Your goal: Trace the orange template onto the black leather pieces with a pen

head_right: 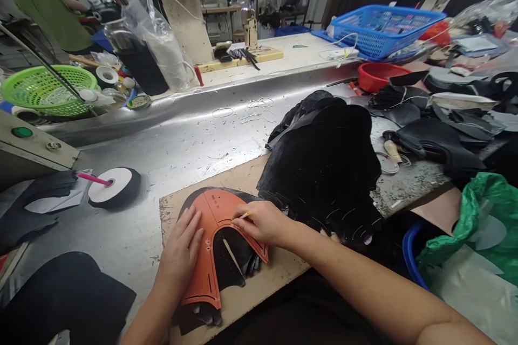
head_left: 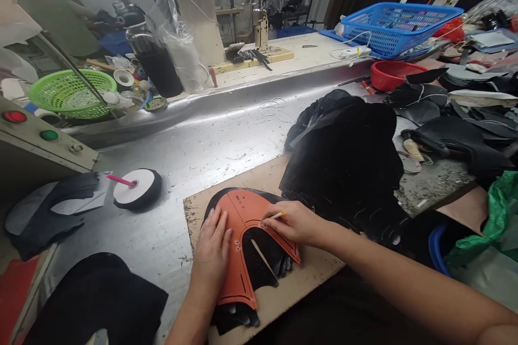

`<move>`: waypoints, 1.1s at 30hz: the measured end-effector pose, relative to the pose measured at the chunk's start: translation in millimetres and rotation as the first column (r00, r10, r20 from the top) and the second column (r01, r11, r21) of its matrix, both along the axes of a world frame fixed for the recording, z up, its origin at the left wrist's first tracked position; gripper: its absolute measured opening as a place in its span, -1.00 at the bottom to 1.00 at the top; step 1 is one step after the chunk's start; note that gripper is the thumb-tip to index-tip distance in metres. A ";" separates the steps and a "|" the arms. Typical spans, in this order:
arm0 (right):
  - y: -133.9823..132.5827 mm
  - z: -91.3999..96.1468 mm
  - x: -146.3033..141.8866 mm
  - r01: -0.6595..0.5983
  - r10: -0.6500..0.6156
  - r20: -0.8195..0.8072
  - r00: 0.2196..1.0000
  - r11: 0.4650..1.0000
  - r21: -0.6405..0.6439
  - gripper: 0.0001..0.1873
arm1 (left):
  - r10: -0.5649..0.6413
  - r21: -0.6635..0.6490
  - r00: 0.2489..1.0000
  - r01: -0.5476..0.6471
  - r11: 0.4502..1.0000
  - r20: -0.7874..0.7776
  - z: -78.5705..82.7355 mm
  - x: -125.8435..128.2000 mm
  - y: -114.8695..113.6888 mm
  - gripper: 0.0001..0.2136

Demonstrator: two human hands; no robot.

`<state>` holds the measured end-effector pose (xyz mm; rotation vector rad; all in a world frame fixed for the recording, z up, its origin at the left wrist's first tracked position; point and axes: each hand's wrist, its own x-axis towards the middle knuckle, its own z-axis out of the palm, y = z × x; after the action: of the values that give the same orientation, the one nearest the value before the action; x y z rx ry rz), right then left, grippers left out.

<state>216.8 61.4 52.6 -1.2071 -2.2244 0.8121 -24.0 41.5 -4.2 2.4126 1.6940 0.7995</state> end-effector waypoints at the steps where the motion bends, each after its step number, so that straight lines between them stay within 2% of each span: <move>1: 0.2 -0.9 -1.8 -0.002 0.002 0.016 1.000 1.000 0.007 -0.84 | -0.001 0.000 1.000 0.001 1.000 0.005 0.2 0.2 -0.1 -0.63; 7: 2.0 -2.9 0.5 -0.024 0.023 0.067 0.998 1.000 0.012 -0.85 | -0.007 0.002 1.000 0.007 1.000 0.030 2.1 2.8 -0.9 -0.65; 11: -8.5 1.2 -5.8 0.002 -0.005 -0.080 0.997 0.999 -0.035 -0.82 | -0.008 -0.018 1.000 0.008 1.000 0.021 1.9 4.1 -2.9 -0.65; 14: -27.9 3.5 -26.7 -0.199 0.174 -0.204 0.963 0.973 -0.112 -0.84 | -0.002 -0.036 1.000 0.002 0.999 0.012 2.0 4.3 -4.8 -0.64; 17: -45.3 1.7 -53.1 -0.391 0.367 -0.188 0.911 0.914 -0.111 -0.86 | 0.001 -0.042 1.000 -0.001 0.999 0.009 2.5 4.8 -6.4 -0.65; 20: -50.5 -1.9 -73.6 -0.458 0.448 -0.118 0.886 0.885 -0.080 -0.85 | 0.000 -0.037 1.000 0.000 0.999 0.008 2.4 5.3 -7.3 -0.65; 23: -48.6 -2.8 -82.5 -0.497 0.496 -0.027 0.868 0.867 -0.031 -0.85 | -0.002 -0.029 1.000 0.002 1.000 0.006 2.2 5.4 -7.6 -0.65; 26: -50.6 -0.5 -76.5 -0.502 0.502 0.038 0.864 0.865 -0.006 -0.83 | -0.003 -0.024 1.000 0.003 1.000 0.004 2.6 5.0 -7.4 -0.64; 28: -55.7 2.2 -63.7 -0.476 0.477 0.038 0.878 0.879 -0.033 -0.83 | -0.006 -0.021 1.000 0.006 1.000 0.001 3.1 4.6 -6.6 -0.64; 31: -62.5 7.9 -33.9 -0.413 0.407 -0.075 0.910 0.906 -0.097 -0.84 | -0.016 -0.013 1.000 0.016 1.000 0.003 3.8 4.1 -4.5 -0.64; 33: -62.4 12.2 -9.2 -0.292 0.262 -0.184 0.947 0.943 -0.158 -0.82 | -0.025 -0.001 1.000 0.025 1.000 0.018 4.1 3.9 -2.5 -0.64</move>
<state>207.5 -1.0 64.7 -0.8763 -2.2529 1.2053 -20.1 39.1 -0.1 2.4140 1.6537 0.8135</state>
